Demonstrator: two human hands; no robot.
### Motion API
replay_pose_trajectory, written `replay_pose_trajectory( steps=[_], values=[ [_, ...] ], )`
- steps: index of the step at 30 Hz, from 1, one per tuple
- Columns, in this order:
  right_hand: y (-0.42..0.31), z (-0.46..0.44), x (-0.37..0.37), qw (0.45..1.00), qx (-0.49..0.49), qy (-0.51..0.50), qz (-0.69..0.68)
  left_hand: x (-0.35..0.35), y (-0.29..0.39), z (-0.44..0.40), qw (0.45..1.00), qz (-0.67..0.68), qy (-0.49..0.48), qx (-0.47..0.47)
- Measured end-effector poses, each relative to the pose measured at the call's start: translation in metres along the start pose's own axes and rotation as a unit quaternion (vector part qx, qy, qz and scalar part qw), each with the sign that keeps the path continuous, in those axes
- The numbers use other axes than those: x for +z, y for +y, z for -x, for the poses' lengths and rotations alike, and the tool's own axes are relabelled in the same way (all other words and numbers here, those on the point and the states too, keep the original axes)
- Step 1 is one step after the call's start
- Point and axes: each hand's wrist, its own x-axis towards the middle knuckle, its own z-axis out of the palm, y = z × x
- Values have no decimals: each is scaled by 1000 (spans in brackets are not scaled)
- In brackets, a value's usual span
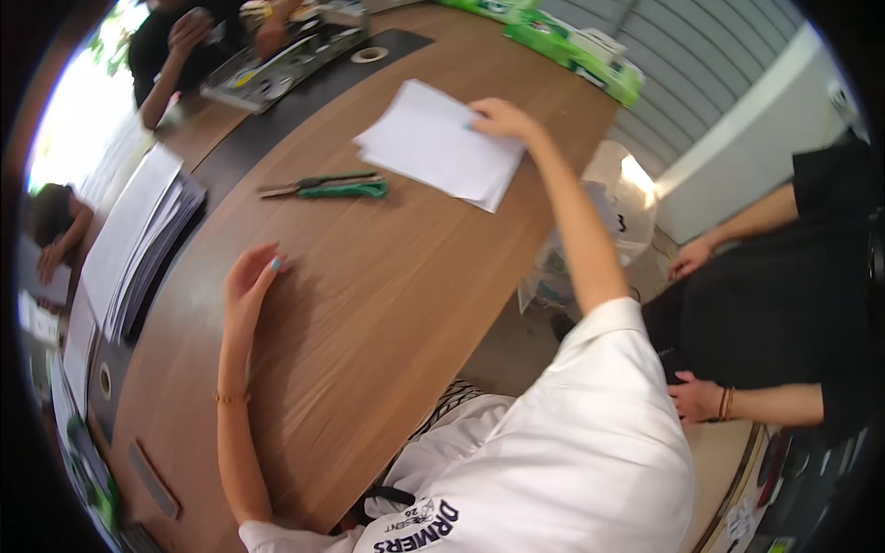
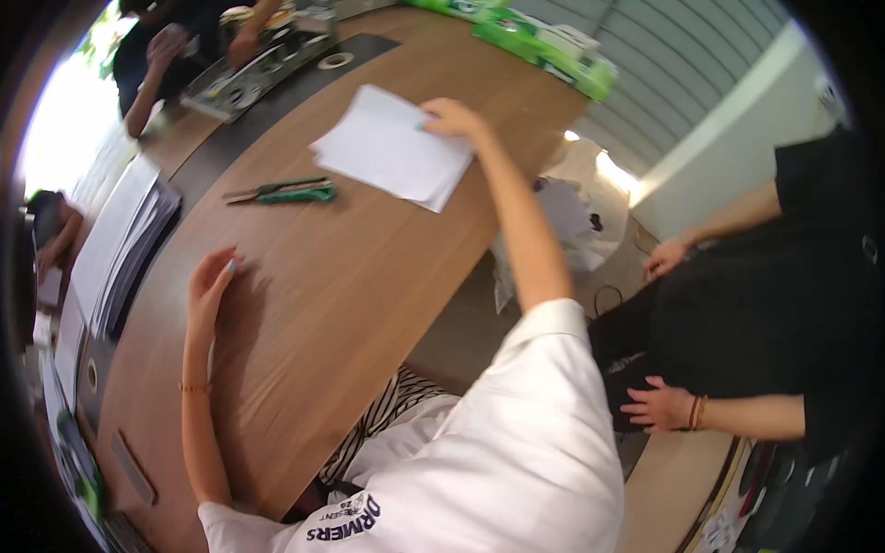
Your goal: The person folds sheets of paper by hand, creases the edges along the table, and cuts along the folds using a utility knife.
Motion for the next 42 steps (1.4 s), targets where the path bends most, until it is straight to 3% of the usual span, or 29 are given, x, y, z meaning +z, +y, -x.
replay_pose_trajectory(
  steps=[5, 7, 8, 10, 11, 12, 14, 16, 18, 19, 21, 23, 24, 26, 28, 29, 30, 31, 32, 33, 34, 36, 37, 39, 40, 42],
  values=[
    [-45, 18, 19, 969, 131, 140, 154, -9, 12, 18, 999, -10, 43, -3],
    [-39, 52, 6, 885, 31, 452, 110, -22, 19, 46, 995, -73, 67, 6],
    [-55, 95, -17, 855, 111, 492, 123, -33, 29, 67, 989, -120, 81, -3],
    [4, 154, -32, 758, 186, 624, 44, -60, 42, 115, 977, -175, 119, -34],
    [48, 180, -34, 742, 247, 608, 135, -70, 52, 135, 975, -174, 123, -58],
    [91, 202, -26, 767, 281, 546, 187, -76, 60, 148, 973, -174, 126, -84],
    [159, 241, 21, 814, 409, 349, 219, -84, 64, 161, 978, -144, 129, -78],
    [183, 261, 42, 814, 456, 255, 254, -81, 67, 166, 982, -112, 137, -61],
    [176, 274, 54, 847, 520, 28, 111, -68, 80, 161, 978, -150, 121, -85],
    [160, 270, 52, 849, 517, 29, 107, -61, 86, 159, 977, -155, 123, -84],
    [96, 246, 7, 781, 463, 366, 203, -45, 93, 151, 974, -190, 65, -105],
    [-2, 226, -42, 764, 246, 519, 295, -32, 93, 133, 973, -218, 40, -68],
    [-42, 215, -56, 767, 138, 571, 258, -26, 92, 119, 969, -247, 10, -27],
    [-115, 195, -52, 774, 10, 553, 308, 18, 99, 81, 984, -168, 9, 54],
    [-154, 170, -16, 815, -211, 499, 208, 78, 118, 47, 992, 115, -38, 31],
    [-182, 159, 13, 807, -247, 490, 220, 85, 114, 44, 992, 114, -39, 30],
    [-199, 152, 41, 819, -309, 448, 180, 92, 107, 42, 953, 294, -22, -68],
    [-209, 152, 69, 834, -349, 394, 164, 96, 99, 42, 872, 461, -3, -163],
    [-212, 152, 86, 845, -388, 337, 146, 93, 88, 41, 872, 460, -1, -165],
    [-211, 152, 79, 846, -389, 336, 142, 82, 74, 42, 934, 298, 47, -192],
    [-203, 153, 63, 865, -367, 335, 72, 67, 61, 43, 964, 126, 93, -214],
    [-174, 155, 27, 882, -295, 363, -58, 19, 38, 71, 948, 115, 197, -220],
    [-137, 160, 15, 883, -219, 408, -67, -7, 27, 94, 936, 91, 267, -211],
    [-35, 161, 5, 888, 24, 459, -19, -78, 7, 151, 934, 60, 297, -186],
    [30, 164, 9, 888, 148, 434, 26, -92, 11, 172, 929, 30, 313, -193],
    [157, 179, 44, 891, 340, 266, 137, -124, 15, 215, 919, 1, 338, -203]
  ],
)
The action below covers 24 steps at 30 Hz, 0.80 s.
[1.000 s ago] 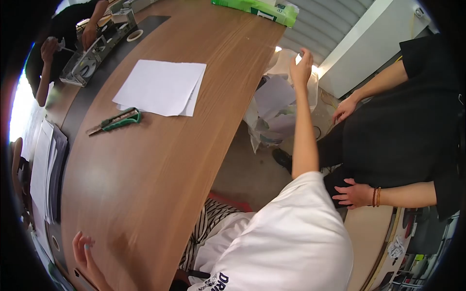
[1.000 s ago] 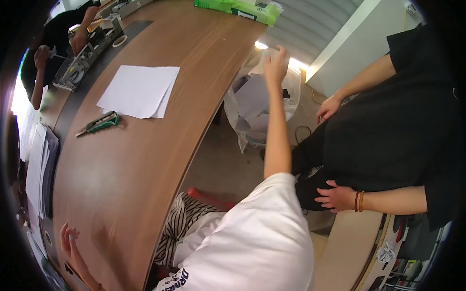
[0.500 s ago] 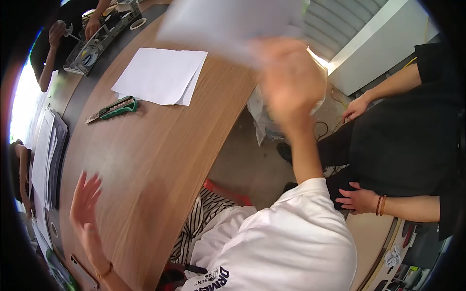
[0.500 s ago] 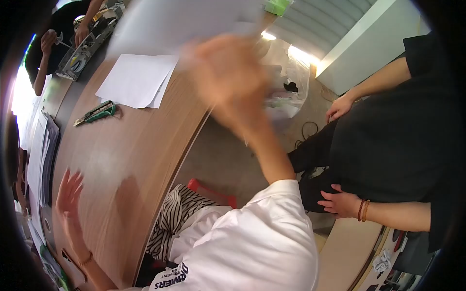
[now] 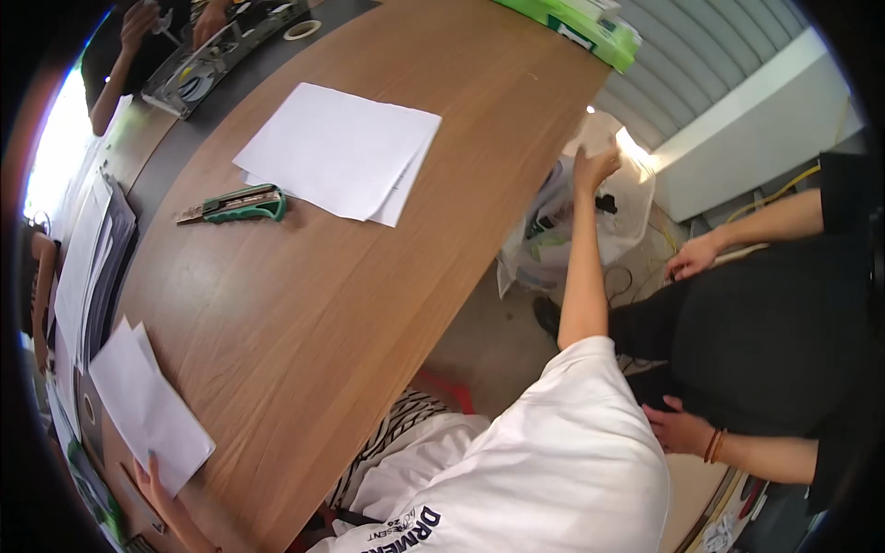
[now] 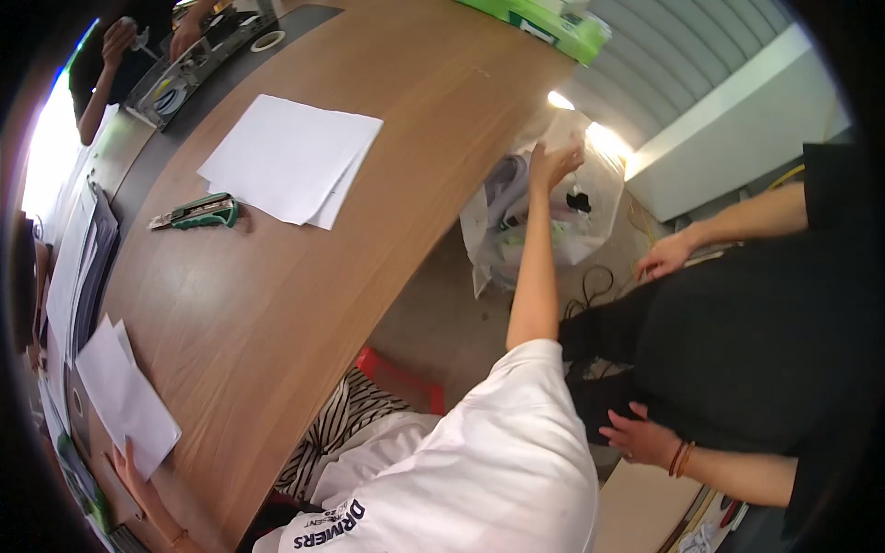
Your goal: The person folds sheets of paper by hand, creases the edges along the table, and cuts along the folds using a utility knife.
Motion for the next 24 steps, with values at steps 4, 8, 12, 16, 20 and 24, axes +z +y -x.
replay_pose_trajectory(
  steps=[4, 8, 12, 16, 20, 24],
  values=[
    [91, 1, 87, 958, 73, -221, 165, -57, -16, 21, 994, -65, 82, -24],
    [120, -4, 99, 977, 45, -157, 135, -79, -25, 46, 991, -50, 101, -73],
    [112, -2, 43, 997, -21, 64, 30, -101, -42, 39, 987, -49, 131, -81],
    [141, -17, -12, 995, 104, 6, -7, -110, -54, 12, 987, -45, 131, -86],
    [140, -12, -66, 966, 115, 182, 145, -97, -46, -12, 991, -42, 101, -73],
    [114, -13, -149, 970, 71, 231, -30, -96, -46, -26, 996, -45, 60, -43]
  ],
)
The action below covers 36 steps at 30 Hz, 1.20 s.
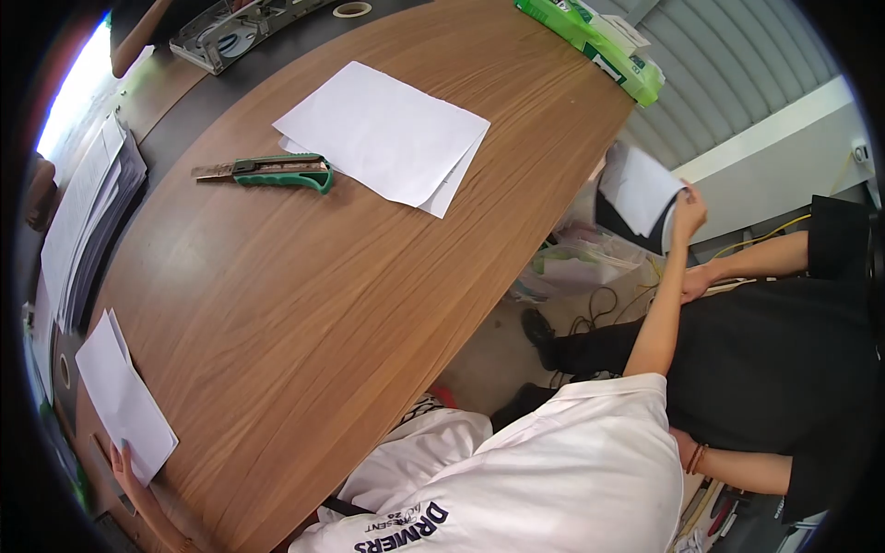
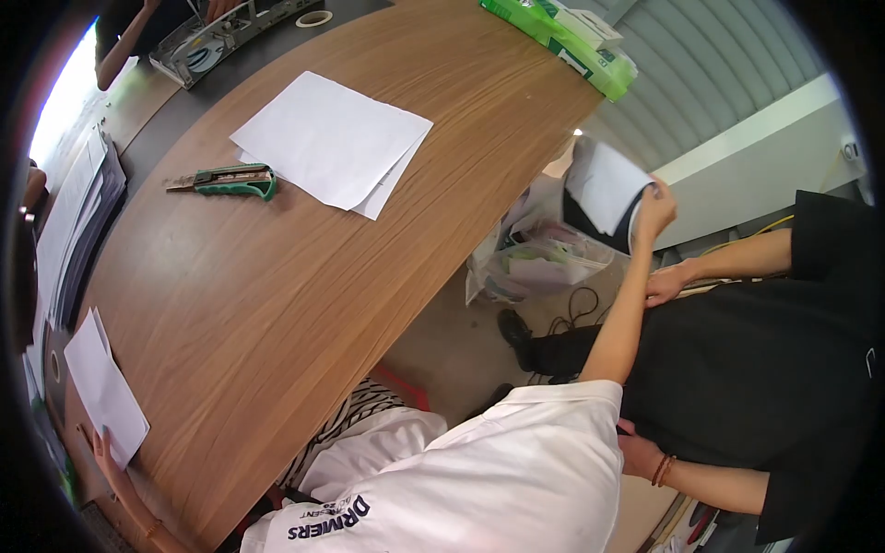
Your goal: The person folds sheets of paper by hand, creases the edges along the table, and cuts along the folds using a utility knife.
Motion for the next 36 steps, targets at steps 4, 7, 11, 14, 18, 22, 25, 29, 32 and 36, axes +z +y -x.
replay_pose_trajectory(
  steps=[4, 7, 11, 14, 18, 22, 25, 29, 32, 36],
  values=[
    [-35, -42, -61, 979, -32, -4, -202, 0, -6, -9, 999, -15, -22, 27],
    [-118, -43, -98, 954, -78, 7, -289, 20, 10, 3, 998, -37, -27, 46],
    [-213, -31, -110, 927, -131, -1, -352, 27, 7, 8, 998, 0, -25, 61],
    [-284, -17, -98, 909, -141, -15, -392, 30, 6, 12, 997, -2, -24, 80],
    [-359, -5, -81, 889, -163, -24, -428, 29, -4, 9, 990, 2, -60, 125],
    [-404, -1, -70, 902, -286, 83, -314, 29, -13, 6, 991, 20, -51, 123],
    [-420, 0, -65, 884, -287, 88, -358, 25, -21, 0, 986, 33, -64, 148],
    [-425, 17, -65, 879, -283, 83, -376, 25, -18, -1, 987, 24, -71, 144],
    [-432, 33, -63, 871, -277, 73, -398, 26, -16, 1, 988, 37, -76, 127],
    [-449, 57, -60, 857, -280, 58, -428, 35, 0, 11, 990, 55, -76, 104]
  ],
)
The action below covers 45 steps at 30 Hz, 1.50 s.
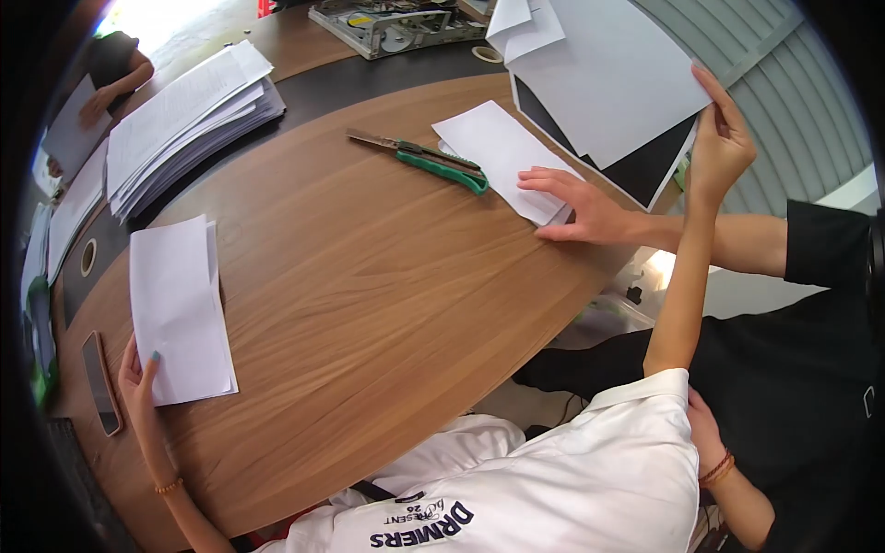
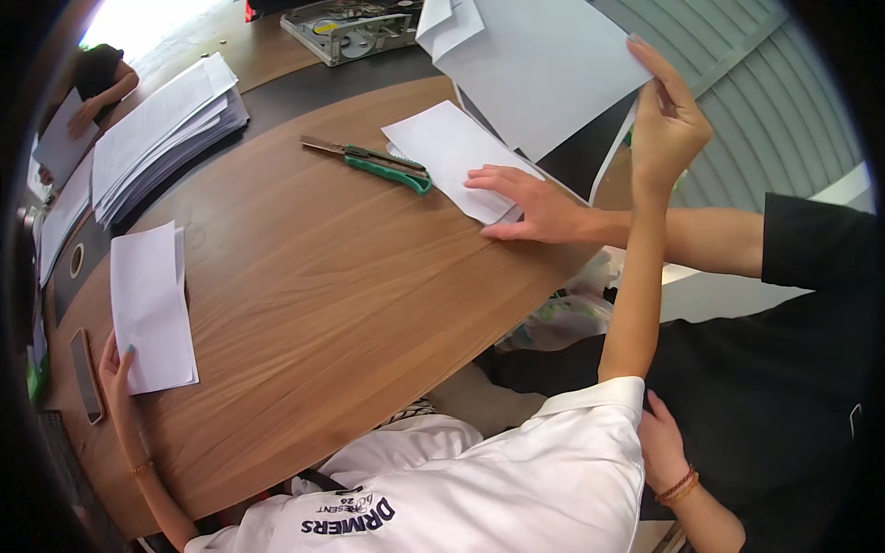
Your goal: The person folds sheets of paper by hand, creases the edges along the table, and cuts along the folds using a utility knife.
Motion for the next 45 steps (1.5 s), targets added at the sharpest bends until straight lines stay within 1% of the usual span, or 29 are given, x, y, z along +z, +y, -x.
replay_pose_trajectory(
  steps=[2, 6, 7, 8, 10, 12, 13, 15, 16, 17, 18, 20, 22, 24, 25, 26, 27, 28, 29, 30, 32, 33, 35, 37, 40, 41, 42, 43, 45],
  values=[
    [-14, 6, 15, 1000, -10, -8, -21, -5, -3, -3, 1000, -9, -4, 9],
    [-50, 18, 48, 995, -59, -49, -57, -3, 22, 4, 992, -123, 0, 0],
    [-57, 20, 53, 989, -119, -76, -53, 2, 35, 5, 926, -352, 71, 115],
    [-64, 23, 58, 977, -180, -102, -46, 15, 58, 4, 791, -554, 135, 222],
    [-82, 30, 73, 948, -271, -139, -92, 32, 107, -15, 843, -430, 99, 309],
    [-104, 38, 83, 931, -304, -155, -131, 50, 170, -30, 773, -442, 35, 453],
    [-119, 44, 83, 917, -307, -173, -186, 72, 199, -26, 773, -433, 31, 463],
    [-151, 60, 78, 879, -306, -211, -298, 122, 248, -10, 754, -429, -117, 484],
    [-166, 69, 76, 855, -301, -227, -357, 135, 260, -13, 752, -426, -120, 489],
    [-181, 80, 74, 827, -294, -244, -412, 145, 267, -18, 767, -403, -303, 397],
    [-191, 90, 72, 795, -285, -258, -469, 151, 270, -21, 748, -369, -473, 285],
    [-195, 114, 70, 808, -314, -180, -465, 150, 232, -18, 792, -301, -470, 246],
    [-198, 128, 63, 813, -254, -188, -489, 140, 213, -8, 794, -334, -423, 280],
    [-197, 126, 62, 768, -164, -215, -581, 127, 223, 2, 799, -348, -397, 288],
    [-192, 127, 59, 770, -162, -214, -578, 120, 224, 4, 806, -357, -367, 297],
    [-182, 131, 55, 679, -25, -304, -667, 105, 217, -2, 831, -320, -341, 302],
    [-177, 134, 55, 623, 40, -346, -701, 100, 197, 4, 905, -228, -199, 298],
    [-172, 138, 54, 563, 112, -377, -727, 97, 179, 5, 949, -128, -53, 283],
    [-170, 142, 57, 590, 126, -386, -698, 79, 184, -6, 945, -125, -220, 209],
    [-169, 145, 61, 614, 138, -394, -670, 74, 176, -8, 943, -128, -222, 211],
    [-169, 152, 68, 664, 169, -408, -604, 79, 146, -11, 991, 41, -1, 129],
    [-170, 155, 71, 686, 186, -415, -568, 91, 144, -10, 992, 99, 28, 77],
    [-176, 162, 75, 708, 206, -418, -530, 102, 135, -17, 995, 79, 14, 53],
    [-186, 171, 80, 734, 323, -353, -482, 111, 129, -20, 998, 58, 1, 30],
    [-177, 171, 86, 754, 327, -351, -449, 126, 121, -12, 998, 12, -43, 47],
    [-175, 171, 86, 758, 330, -347, -444, 131, 117, -10, 996, 78, 7, 33],
    [-173, 170, 86, 733, 352, -345, -469, 134, 113, -8, 988, 145, 58, 17],
    [-172, 170, 86, 707, 374, -342, -494, 127, 113, -11, 988, 145, 54, 13],
    [-170, 172, 87, 723, 357, -333, -489, 107, 117, -23, 929, 288, -231, -9]
  ],
)
